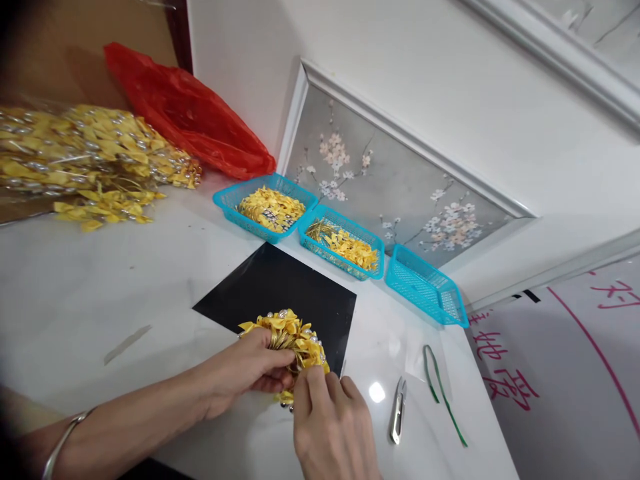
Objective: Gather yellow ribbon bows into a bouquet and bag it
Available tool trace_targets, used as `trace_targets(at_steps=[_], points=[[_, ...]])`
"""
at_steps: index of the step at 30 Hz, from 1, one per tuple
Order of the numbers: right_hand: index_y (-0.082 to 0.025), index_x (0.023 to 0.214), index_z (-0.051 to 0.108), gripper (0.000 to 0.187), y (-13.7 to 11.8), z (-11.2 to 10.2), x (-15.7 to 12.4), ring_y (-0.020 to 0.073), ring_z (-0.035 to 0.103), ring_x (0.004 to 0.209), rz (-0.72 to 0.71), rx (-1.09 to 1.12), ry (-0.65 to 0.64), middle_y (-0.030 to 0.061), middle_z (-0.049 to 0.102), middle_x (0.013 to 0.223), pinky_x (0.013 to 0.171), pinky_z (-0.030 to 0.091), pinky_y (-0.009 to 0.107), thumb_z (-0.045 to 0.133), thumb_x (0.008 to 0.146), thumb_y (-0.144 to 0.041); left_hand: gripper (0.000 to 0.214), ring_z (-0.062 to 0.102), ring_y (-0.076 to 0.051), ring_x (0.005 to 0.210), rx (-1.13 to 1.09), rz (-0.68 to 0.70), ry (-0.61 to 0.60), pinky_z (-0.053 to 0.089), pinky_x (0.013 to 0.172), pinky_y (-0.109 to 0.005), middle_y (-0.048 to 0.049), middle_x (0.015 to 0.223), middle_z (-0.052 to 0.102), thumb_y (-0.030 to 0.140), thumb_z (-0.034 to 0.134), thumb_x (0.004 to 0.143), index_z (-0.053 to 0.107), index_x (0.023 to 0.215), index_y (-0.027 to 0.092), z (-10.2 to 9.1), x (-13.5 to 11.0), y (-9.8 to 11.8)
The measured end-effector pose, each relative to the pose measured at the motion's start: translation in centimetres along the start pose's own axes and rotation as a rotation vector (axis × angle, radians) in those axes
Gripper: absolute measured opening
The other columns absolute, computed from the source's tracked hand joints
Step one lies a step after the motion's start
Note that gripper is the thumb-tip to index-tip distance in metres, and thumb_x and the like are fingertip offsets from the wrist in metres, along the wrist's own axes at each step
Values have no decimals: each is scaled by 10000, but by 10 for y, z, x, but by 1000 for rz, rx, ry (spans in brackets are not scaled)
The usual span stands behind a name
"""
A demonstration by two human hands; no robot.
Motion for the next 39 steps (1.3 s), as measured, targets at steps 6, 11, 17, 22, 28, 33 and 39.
trace_targets(at_steps=[6, 11, 17, 22, 28, 33, 39], points=[[-141, 881, 549, 294, 7, -1, -2, 152, 461, 463, -25, -20, -42, 42, 538, 680, 480, 280, 304, 300, 833, 7, 59, 573, -97, 527, -14, -20, -14, 489, 569, -223, -23, 560, 645, 166, 634, 698, 651, 705, 110, 1, 3, 0], [-131, 926, 555, 298, 7, -3, -2, 169, 511, 515, -53, -13, -72, 61, 557, 721, 489, 326, 300, 287, 856, -21, 49, 577, -100, 531, 1, -21, -16, 486, 572, -228, -24, 560, 645, 159, 637, 682, 650, 676, 112, 2, 3, 1], [-163, 937, 549, 343, 11, 3, -3, 173, 560, 582, 59, 103, -56, 75, 592, 799, 486, 356, 282, 226, 912, -48, 58, 580, -105, 542, 34, -16, -41, 471, 574, -232, -20, 575, 641, 174, 615, 684, 633, 702, 121, 3, 4, 1], [-191, 920, 545, 263, 29, 32, -12, 135, 555, 607, 354, 513, -68, 45, 566, 837, 502, 386, 236, 297, 945, -109, 72, 562, -103, 550, 85, 10, -79, 448, 572, -233, 7, 571, 617, 154, 591, 673, 616, 739, 139, 5, 5, 3], [-198, 830, 537, 192, 44, 58, -25, 118, 539, 609, 735, 926, 12, 5, 541, 762, 554, 433, 220, 396, 951, -249, 86, 557, -116, 571, 201, 65, -135, 397, 542, -223, -2, 567, 628, 157, 594, 634, 639, 704, 137, 6, 6, 9], [-190, 821, 522, 197, 45, 73, -37, 126, 521, 597, 875, 1048, 22, -5, 535, 695, 553, 437, 229, 405, 943, -292, 29, 508, -111, 493, 300, 120, -105, 326, 471, -217, 2, 497, 608, 151, 590, 594, 590, 566, 156, 8, 5, 14], [-186, 846, 522, 188, 45, 75, -38, 121, 509, 588, 856, 1188, 97, -6, 531, 693, 558, 440, 233, 415, 939, -309, 64, 492, -120, 462, 348, 156, -67, 313, 452, -226, 11, 461, 588, 154, 600, 589, 578, 534, 178, 14, 5, 19]])
Point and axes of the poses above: each hand's wrist, its own x-axis towards the middle knuckle, its own z-axis out of the palm, y = z × x, the point moved 8 cm from there along x, towards the middle knuckle
